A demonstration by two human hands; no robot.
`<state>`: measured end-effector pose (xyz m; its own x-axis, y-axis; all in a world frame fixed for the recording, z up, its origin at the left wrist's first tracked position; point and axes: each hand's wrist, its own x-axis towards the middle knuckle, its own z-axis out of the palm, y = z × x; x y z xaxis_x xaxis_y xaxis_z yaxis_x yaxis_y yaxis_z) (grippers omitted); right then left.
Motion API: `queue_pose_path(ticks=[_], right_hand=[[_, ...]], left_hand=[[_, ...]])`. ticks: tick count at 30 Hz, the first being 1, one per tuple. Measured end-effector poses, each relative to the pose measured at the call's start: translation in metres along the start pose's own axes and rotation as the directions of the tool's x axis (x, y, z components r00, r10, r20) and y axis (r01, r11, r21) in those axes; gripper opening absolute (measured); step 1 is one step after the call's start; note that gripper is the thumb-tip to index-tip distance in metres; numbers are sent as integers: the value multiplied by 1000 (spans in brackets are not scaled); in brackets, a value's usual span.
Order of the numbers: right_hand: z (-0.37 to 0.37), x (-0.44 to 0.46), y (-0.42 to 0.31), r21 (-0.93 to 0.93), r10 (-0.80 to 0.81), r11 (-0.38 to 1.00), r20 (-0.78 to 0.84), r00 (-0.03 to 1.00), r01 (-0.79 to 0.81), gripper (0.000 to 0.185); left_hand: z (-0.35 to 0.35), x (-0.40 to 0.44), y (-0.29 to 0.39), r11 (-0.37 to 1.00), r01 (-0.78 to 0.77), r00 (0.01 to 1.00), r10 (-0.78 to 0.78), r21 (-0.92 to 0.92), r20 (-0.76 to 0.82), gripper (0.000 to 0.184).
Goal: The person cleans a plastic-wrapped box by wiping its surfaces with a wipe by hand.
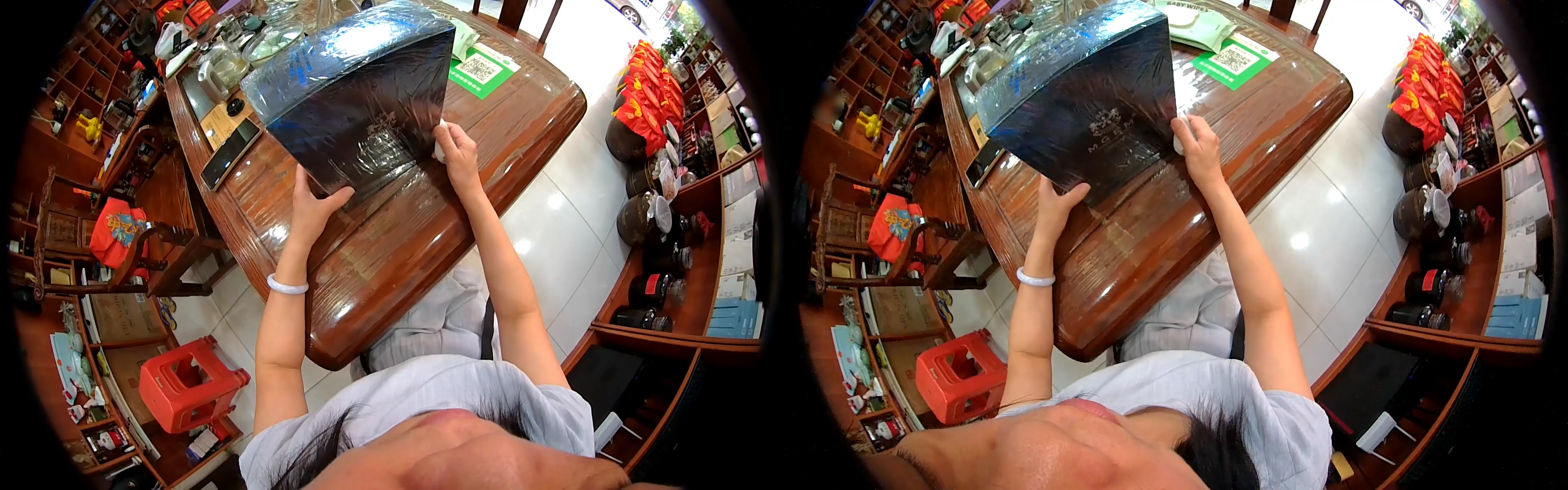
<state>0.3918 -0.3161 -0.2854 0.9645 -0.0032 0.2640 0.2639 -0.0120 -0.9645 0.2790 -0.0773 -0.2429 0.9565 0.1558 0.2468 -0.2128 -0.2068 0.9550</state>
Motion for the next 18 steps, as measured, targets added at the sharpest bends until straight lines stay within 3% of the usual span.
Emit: queue_pose_path(ticks=[18], right_hand=[[-3,0,2,39,20,999,30,999,-21,42]], left_hand=[[0,-1,3,999,42,999,-41,10,-1,70]])
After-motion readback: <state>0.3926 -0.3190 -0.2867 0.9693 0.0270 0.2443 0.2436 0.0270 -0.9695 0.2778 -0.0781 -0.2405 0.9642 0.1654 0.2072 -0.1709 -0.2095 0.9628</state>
